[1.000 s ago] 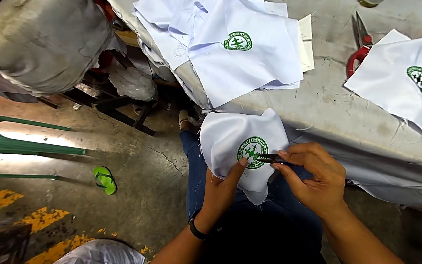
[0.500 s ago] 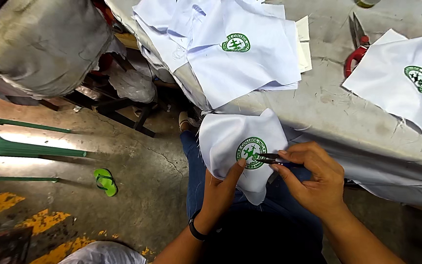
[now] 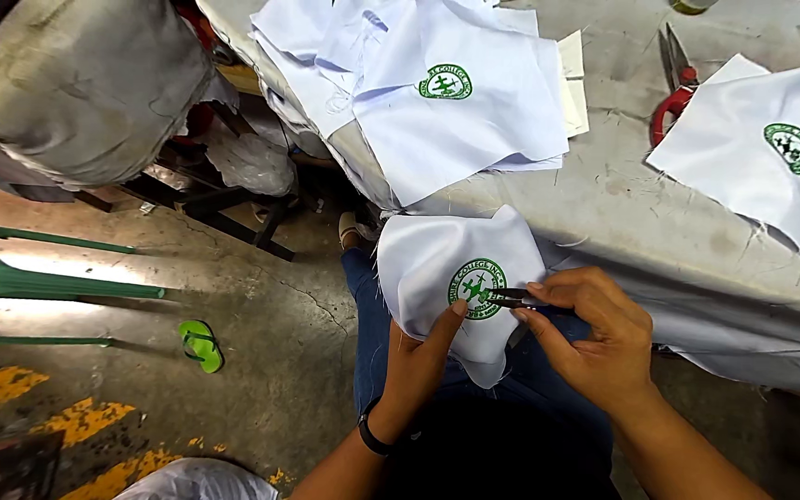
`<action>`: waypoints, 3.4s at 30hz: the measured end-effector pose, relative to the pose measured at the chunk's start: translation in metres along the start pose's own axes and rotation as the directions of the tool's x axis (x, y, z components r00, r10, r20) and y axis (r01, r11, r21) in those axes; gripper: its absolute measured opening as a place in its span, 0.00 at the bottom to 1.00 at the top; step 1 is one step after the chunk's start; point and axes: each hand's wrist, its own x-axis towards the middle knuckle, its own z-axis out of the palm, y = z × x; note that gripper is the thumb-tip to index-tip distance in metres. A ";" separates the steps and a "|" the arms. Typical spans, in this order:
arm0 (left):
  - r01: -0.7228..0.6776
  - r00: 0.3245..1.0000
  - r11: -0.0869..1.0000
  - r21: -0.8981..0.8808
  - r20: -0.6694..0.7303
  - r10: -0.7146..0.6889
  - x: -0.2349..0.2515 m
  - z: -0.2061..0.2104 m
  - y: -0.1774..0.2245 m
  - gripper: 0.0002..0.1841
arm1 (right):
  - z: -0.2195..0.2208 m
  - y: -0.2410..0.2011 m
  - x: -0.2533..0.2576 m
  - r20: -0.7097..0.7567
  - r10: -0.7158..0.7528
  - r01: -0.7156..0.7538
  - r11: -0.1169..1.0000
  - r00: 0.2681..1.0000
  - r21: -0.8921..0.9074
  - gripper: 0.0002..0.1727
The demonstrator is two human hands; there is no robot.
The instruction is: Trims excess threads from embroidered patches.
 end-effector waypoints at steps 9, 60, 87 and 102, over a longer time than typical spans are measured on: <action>0.006 1.000 1.000 0.006 -0.001 -0.006 0.001 0.000 -0.001 0.14 | 0.001 0.000 0.000 0.008 -0.033 0.033 0.999 0.999 -0.027 0.08; 0.071 0.997 0.996 -0.052 0.027 -0.069 -0.005 0.002 -0.003 0.13 | 0.004 -0.001 -0.004 -0.015 0.071 -0.069 0.991 0.997 0.116 0.12; 0.058 0.998 0.998 -0.028 -0.001 -0.058 -0.002 0.001 0.001 0.13 | -0.007 -0.002 -0.002 0.014 -0.038 0.039 0.996 0.999 -0.083 0.08; 0.050 0.999 0.999 -0.017 0.019 -0.049 -0.001 0.000 0.001 0.13 | -0.007 -0.003 -0.001 0.017 -0.043 0.044 0.995 0.999 -0.088 0.08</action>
